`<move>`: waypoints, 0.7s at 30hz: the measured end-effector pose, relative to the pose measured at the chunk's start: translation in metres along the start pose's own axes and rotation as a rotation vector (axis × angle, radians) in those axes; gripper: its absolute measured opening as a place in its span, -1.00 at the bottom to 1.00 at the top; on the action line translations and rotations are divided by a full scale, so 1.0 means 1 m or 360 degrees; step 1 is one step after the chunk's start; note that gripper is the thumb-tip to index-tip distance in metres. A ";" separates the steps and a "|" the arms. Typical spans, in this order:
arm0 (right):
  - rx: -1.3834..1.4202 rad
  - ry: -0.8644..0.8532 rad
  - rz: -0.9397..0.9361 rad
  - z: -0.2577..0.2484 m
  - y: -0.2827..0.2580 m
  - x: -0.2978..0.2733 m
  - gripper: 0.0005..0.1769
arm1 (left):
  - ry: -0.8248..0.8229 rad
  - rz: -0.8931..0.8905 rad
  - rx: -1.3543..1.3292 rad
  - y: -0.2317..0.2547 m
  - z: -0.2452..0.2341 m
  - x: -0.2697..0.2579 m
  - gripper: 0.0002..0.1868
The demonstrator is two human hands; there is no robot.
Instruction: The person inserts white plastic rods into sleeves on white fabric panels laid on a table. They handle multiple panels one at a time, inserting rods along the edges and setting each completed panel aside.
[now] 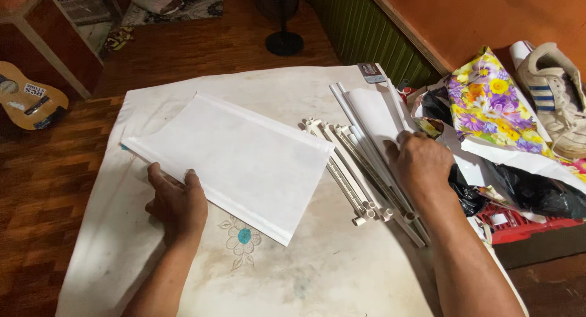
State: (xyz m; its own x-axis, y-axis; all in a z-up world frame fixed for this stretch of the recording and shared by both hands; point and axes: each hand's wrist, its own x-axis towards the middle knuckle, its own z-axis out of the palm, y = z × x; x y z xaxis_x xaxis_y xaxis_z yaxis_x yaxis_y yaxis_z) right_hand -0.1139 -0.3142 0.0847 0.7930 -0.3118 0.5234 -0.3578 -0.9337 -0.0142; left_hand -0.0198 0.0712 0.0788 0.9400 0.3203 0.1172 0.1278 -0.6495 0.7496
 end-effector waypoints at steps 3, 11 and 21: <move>0.0128 -0.0135 -0.0088 0.013 -0.003 -0.003 -0.71 | -0.0030 0.0046 0.0080 -0.005 0.003 0.004 -0.24; -0.0036 -0.0569 0.0049 0.046 0.010 0.000 -0.78 | -0.0019 0.0187 0.0052 -0.015 0.006 0.006 -0.28; -0.0028 -0.0708 0.0131 0.040 0.008 0.001 -0.61 | -0.0004 0.0108 0.0059 -0.018 0.007 0.009 -0.25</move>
State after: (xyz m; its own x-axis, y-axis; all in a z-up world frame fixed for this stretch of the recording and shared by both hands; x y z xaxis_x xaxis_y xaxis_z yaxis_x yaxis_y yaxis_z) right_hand -0.0963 -0.3293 0.0516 0.8949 -0.4339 0.1042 -0.4339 -0.9007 -0.0236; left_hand -0.0113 0.0811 0.0614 0.9478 0.2729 0.1649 0.0756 -0.6948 0.7152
